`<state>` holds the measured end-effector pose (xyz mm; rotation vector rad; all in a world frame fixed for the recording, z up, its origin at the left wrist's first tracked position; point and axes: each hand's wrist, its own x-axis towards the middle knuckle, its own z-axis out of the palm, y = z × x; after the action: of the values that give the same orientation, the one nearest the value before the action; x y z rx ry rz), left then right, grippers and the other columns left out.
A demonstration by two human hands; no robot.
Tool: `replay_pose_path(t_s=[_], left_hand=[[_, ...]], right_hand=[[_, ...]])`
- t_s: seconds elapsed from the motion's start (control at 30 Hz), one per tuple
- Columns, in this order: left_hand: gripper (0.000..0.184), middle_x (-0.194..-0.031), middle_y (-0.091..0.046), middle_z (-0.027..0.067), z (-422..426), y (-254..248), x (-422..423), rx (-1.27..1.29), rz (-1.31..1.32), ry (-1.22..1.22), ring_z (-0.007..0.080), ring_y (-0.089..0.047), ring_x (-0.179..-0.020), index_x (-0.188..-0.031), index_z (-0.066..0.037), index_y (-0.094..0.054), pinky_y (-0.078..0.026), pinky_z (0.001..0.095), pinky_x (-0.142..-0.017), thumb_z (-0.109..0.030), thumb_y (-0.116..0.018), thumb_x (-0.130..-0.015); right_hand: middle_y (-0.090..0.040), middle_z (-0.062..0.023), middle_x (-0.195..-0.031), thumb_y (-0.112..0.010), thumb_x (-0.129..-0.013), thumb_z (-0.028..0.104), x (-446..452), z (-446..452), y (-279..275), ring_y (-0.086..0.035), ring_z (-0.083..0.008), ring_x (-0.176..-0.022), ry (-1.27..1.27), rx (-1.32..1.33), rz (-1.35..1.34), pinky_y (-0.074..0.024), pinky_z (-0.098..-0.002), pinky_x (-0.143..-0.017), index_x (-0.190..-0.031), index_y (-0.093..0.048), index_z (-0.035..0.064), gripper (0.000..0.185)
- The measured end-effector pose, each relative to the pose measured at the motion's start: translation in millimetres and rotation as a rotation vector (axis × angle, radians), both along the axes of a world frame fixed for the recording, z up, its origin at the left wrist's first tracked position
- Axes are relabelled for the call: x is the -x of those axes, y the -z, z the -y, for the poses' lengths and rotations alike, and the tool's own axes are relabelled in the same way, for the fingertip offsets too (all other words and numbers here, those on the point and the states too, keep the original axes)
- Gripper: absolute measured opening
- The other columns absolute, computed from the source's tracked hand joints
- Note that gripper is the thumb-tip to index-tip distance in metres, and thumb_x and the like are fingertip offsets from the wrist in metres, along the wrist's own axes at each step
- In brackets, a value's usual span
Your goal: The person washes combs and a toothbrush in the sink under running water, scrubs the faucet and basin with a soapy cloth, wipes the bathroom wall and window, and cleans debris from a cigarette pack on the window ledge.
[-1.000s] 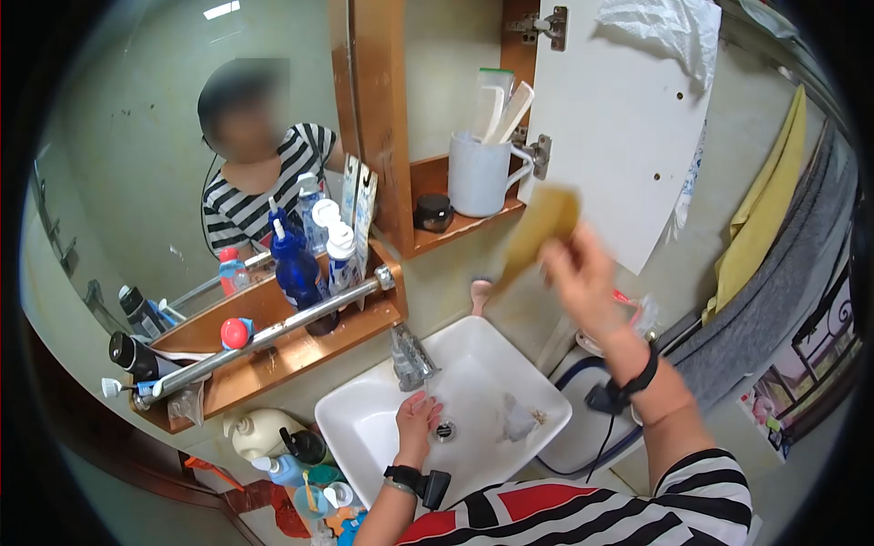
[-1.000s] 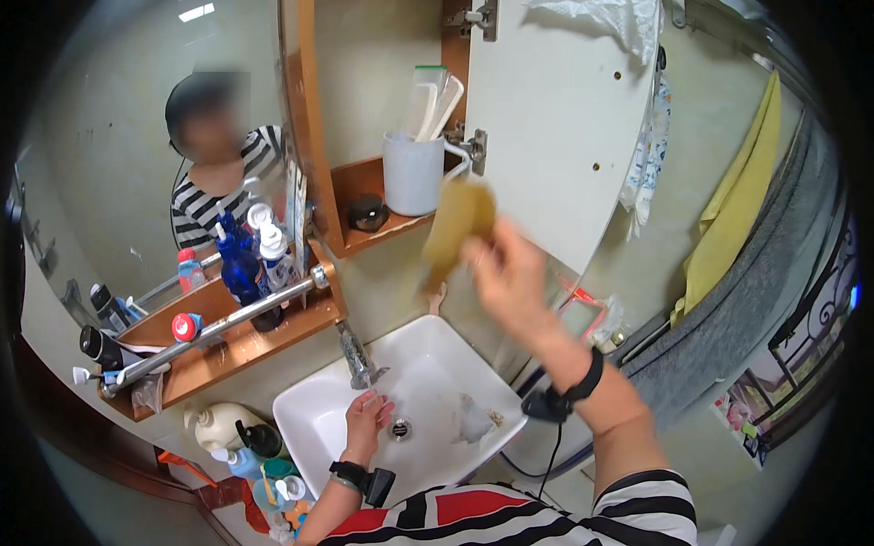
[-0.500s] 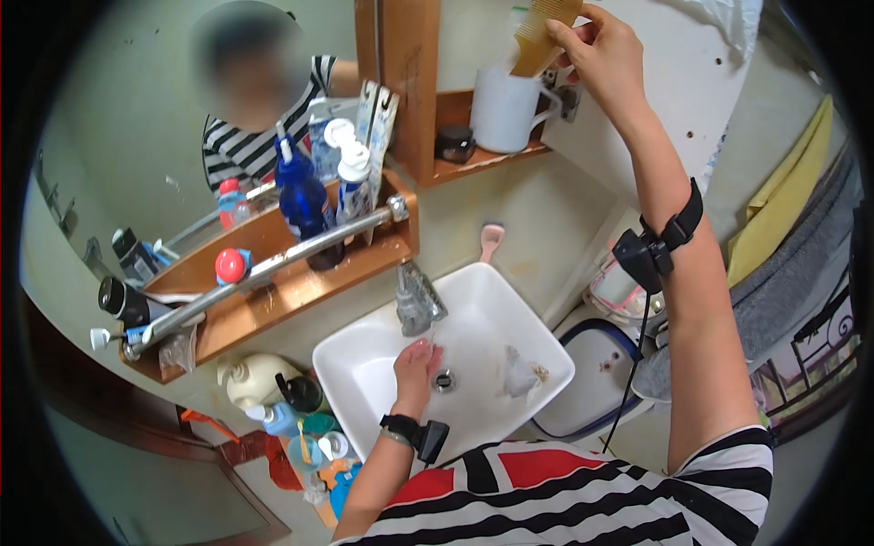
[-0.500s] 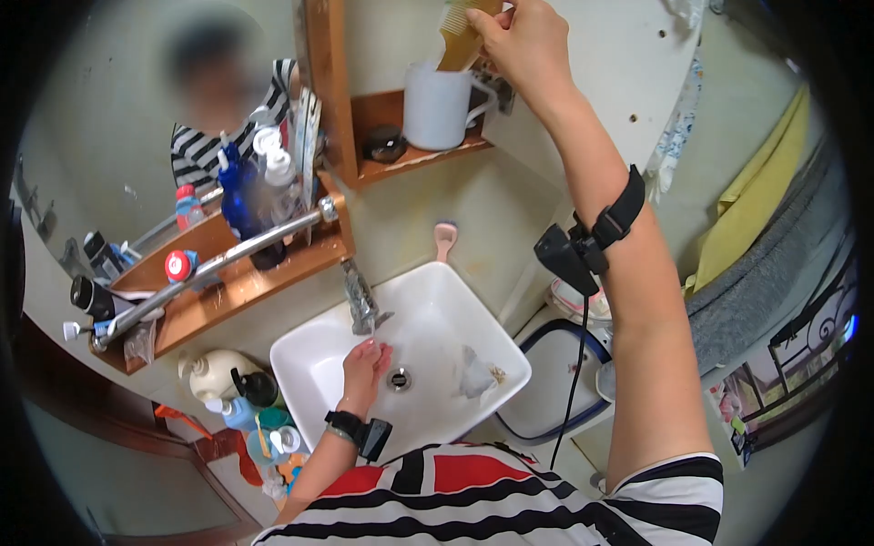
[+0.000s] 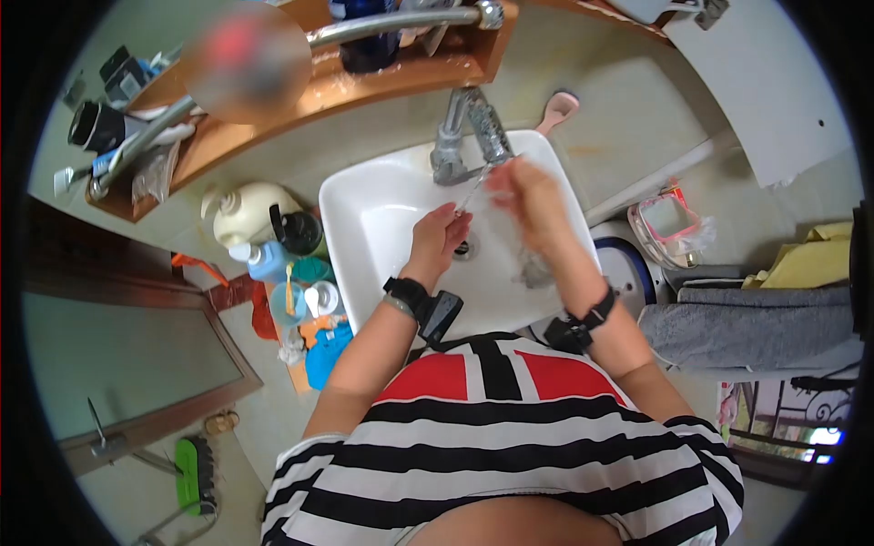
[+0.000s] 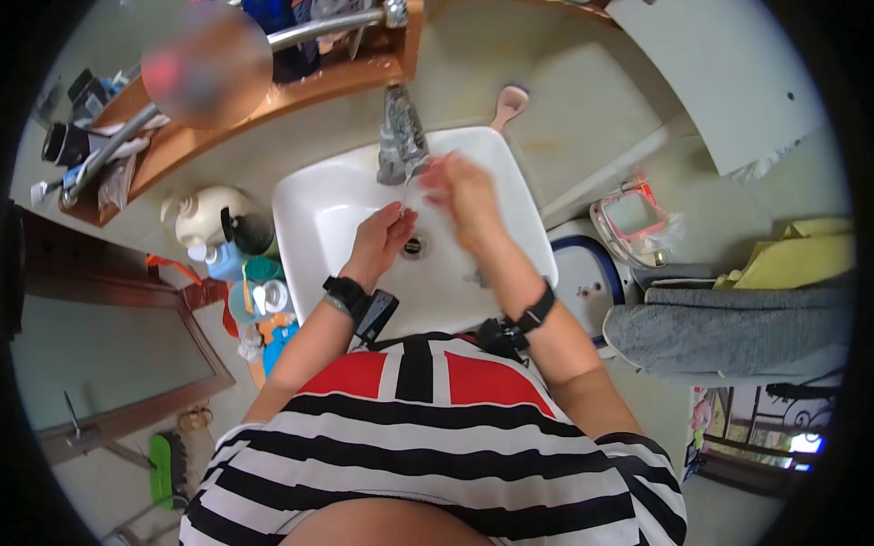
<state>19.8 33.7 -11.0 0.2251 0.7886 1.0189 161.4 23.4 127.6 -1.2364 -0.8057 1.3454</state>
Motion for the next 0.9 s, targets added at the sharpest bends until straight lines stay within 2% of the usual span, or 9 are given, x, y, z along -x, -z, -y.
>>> replay_pose_path(t_s=[0.07,0.2,0.23,0.3,0.33,0.4,0.47,0.63,0.9], left_hand=[[0.026,-0.104,-0.059,0.0111,6.0,-0.6,-1.6,-0.045,0.125,-0.008,0.0243,-0.062,-0.096,-0.118,0.001,-0.047,-0.051,0.033,-0.082,-0.008,-0.047,-0.093],[0.022,-0.107,-0.06,0.0099,4.1,10.9,-4.7,-0.135,0.119,0.006,0.0236,-0.062,-0.094,-0.11,0.0,-0.054,-0.051,0.0325,-0.083,-0.012,-0.05,-0.092],[0.022,-0.107,-0.061,0.01,3.6,7.8,-4.1,-0.154,0.078,0.023,0.0229,-0.062,-0.093,-0.108,0.001,-0.056,-0.052,0.0323,-0.082,-0.011,-0.051,-0.091],[0.024,-0.103,-0.063,0.0115,2.2,26.3,-2.7,-0.972,-0.67,-0.018,0.0213,-0.062,-0.089,-0.109,0.0,-0.056,-0.053,0.0317,-0.076,-0.012,-0.055,-0.088],[0.024,-0.103,-0.063,0.0115,1.6,25.3,-6.3,-0.941,-0.696,-0.048,0.0213,-0.062,-0.089,-0.109,0.0,-0.056,-0.053,0.0317,-0.076,-0.012,-0.055,-0.088],[0.029,-0.098,-0.064,0.0122,-1.1,9.0,-9.1,-0.079,-0.072,-0.048,0.0213,-0.062,-0.085,-0.111,-0.002,-0.057,-0.053,0.0321,-0.068,-0.017,-0.06,-0.086],[0.033,-0.099,-0.063,0.0129,8.8,-10.6,1.9,-0.181,-0.408,0.009,0.0215,-0.063,-0.084,-0.114,-0.003,-0.056,-0.053,0.0322,-0.067,-0.02,-0.061,-0.085],[0.045,-0.111,-0.061,0.0166,41.2,-9.1,29.0,-0.551,-1.134,0.304,0.0228,-0.062,-0.093,-0.119,-0.003,-0.056,-0.05,0.0318,-0.081,-0.031,-0.063,-0.084],[0.032,-0.081,-0.065,0.0035,148.7,-89.8,193.8,-0.545,-0.838,0.651,0.0121,-0.062,-0.077,-0.095,-0.001,-0.066,-0.049,0.0271,-0.07,-0.032,-0.067,-0.084]], right_hand=[[-0.064,-0.0081,-0.095,-0.048,-0.095,0.028,19.7,-0.5,41.4,-0.062,-0.0224,-0.092,-0.143,0.337,-0.455,-0.0507,-0.0377,-0.077,-0.104,-0.058,0.0023,0.029],[-0.066,-0.0077,-0.101,-0.049,-0.096,0.025,24.5,-17.3,82.8,-0.063,-0.0209,-0.094,-0.362,0.198,-0.795,-0.0521,-0.0343,-0.081,-0.107,-0.058,0.0026,0.027],[-0.066,-0.0091,-0.101,-0.049,-0.096,0.026,24.6,-21.2,78.1,-0.063,-0.021,-0.093,-0.362,0.213,-0.736,-0.0526,-0.0333,-0.08,-0.107,-0.058,0.0026,0.027],[-0.065,-0.0115,-0.099,-0.05,-0.095,0.028,30.4,-16.1,49.0,-0.064,-0.0235,-0.093,-0.315,0.197,-0.198,-0.0538,-0.0323,-0.079,-0.107,-0.057,0.0005,0.031],[-0.066,-0.0111,-0.097,-0.052,-0.095,0.029,27.3,-15.2,44.8,-0.066,-0.0228,-0.087,-0.365,0.171,-0.04,-0.0548,-0.031,-0.074,-0.106,-0.057,-0.0005,0.032],[-0.068,-0.0083,-0.089,-0.052,-0.094,0.024,10.7,-15.0,48.6,-0.067,-0.0153,-0.078,-0.355,0.077,0.395,-0.0522,-0.0256,-0.062,-0.102,-0.061,0.0017,0.025],[-0.066,-0.0016,-0.078,-0.055,-0.093,0.023,-9.5,-21.7,65.4,-0.06,-0.007,-0.067,-0.27,-0.097,0.662,-0.0464,-0.0218,-0.056,-0.092,-0.064,0.0058,0.02],[-0.067,-0.0051,-0.086,-0.061,-0.09,0.027,-27.2,-35.0,74.4,-0.065,-0.0146,-0.075,-0.154,-0.16,0.731,-0.0479,-0.0244,-0.058,-0.109,-0.052,0.0097,0.028],[-0.063,-0.0013,-0.077,-0.062,-0.089,0.021,-11.1,-43.9,77.8,-0.063,-0.0087,-0.068,-0.22,-0.178,0.664,-0.0454,-0.021,-0.054,-0.1,-0.059,0.004,0.02]])
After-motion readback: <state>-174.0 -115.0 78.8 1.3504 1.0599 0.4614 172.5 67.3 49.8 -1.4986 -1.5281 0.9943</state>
